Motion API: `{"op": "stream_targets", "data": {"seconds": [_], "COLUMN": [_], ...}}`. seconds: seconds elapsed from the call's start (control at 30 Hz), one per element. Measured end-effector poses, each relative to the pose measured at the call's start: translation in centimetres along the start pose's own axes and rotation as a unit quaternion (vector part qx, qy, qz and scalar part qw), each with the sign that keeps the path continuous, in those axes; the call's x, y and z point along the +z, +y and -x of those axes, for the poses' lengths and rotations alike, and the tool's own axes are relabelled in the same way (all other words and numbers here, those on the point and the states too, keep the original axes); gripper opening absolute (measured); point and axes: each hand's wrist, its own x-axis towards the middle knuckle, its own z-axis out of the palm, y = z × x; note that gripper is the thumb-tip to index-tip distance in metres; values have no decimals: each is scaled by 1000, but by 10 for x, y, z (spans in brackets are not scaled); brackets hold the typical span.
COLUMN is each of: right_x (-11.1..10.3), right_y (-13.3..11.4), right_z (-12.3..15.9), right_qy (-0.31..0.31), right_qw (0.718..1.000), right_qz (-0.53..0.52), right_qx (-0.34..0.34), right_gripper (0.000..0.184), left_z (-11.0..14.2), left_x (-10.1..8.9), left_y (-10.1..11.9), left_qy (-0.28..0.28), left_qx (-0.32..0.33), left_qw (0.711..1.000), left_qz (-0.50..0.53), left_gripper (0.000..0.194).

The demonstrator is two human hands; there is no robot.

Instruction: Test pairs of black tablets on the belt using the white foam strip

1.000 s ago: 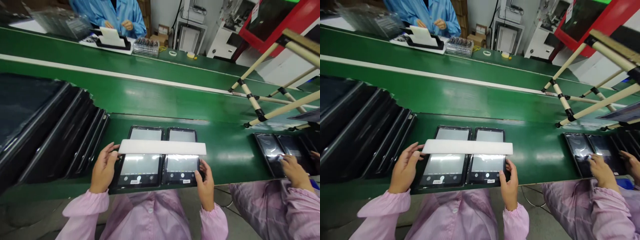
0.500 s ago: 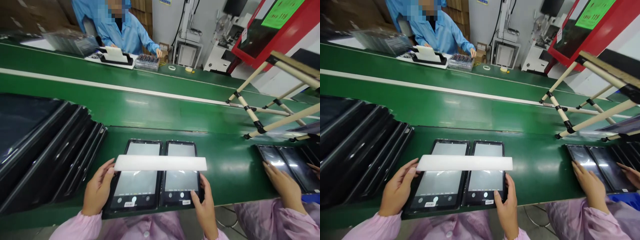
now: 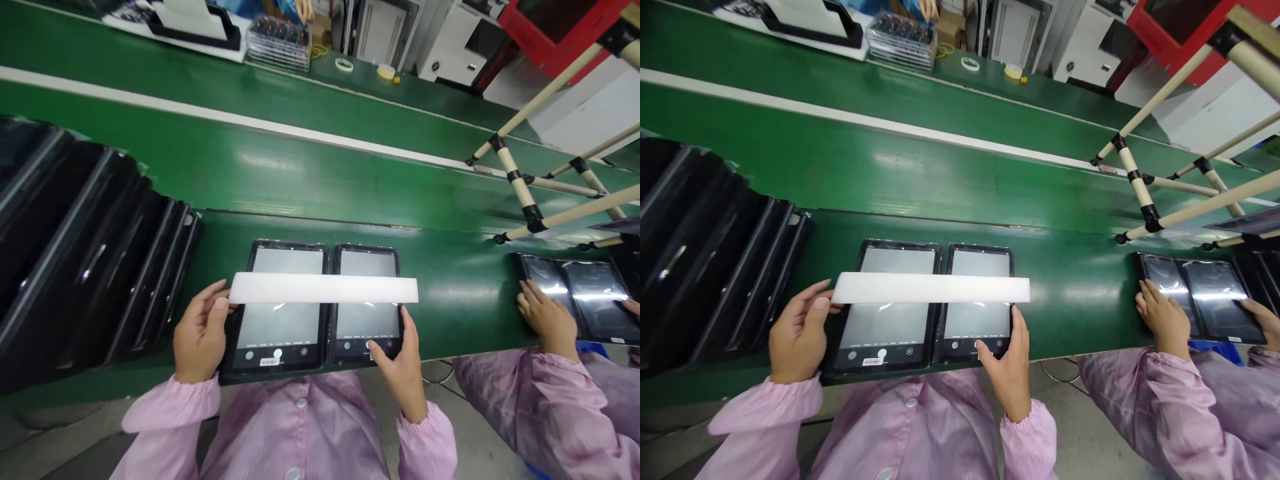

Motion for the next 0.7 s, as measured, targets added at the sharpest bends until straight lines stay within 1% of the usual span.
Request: {"op": "stream_targets", "data": {"seconds": [0.13,0.3,0.33,0.4,0.43,0.47,0.5,0.53,0.57,0.63,0.67,0.7], "right_x": [-4,-6,-5,-5,-5,-6,-6,-6,-6,-7,-7,-7], "right_y": [11,21,21,22,23,23,24,25,25,27,28,28], "right_z": [-3,-5,-5,-5,-6,-7,-7,-8,-8,-9,-10,-10], "right_qy": [3,12,13,13,12,11,11,11,11,15,16,15], "right_qw": [994,992,992,990,990,989,989,989,988,988,987,987], "right_qz": [-102,-122,-126,-137,-142,-146,-148,-150,-152,-155,-157,-158], "right_qx": [32,21,18,15,13,10,8,6,6,7,8,8], "right_gripper": [78,72,70,68,68,68,69,71,72,74,74,74], "left_z": [-1,-8,-9,-5,1,10,22,36,50,77,87,94], "left_x": [1,6,5,2,-1,-5,-9,-13,-15,-16,-15,-12], "left_y": [-3,-6,-6,-4,-2,2,7,13,19,30,34,37], "left_qy": [4,1,9,45,63,68,49,7,-52,-169,-207,-229], "left_qx": [7,22,27,41,57,81,118,166,220,323,362,391], "left_qw": [1000,998,997,995,993,992,990,986,974,928,903,883], "left_qz": [13,54,67,81,79,71,53,25,-9,-79,-106,-125], "left_gripper": [55,51,50,47,44,40,35,29,26,28,34,42]}}
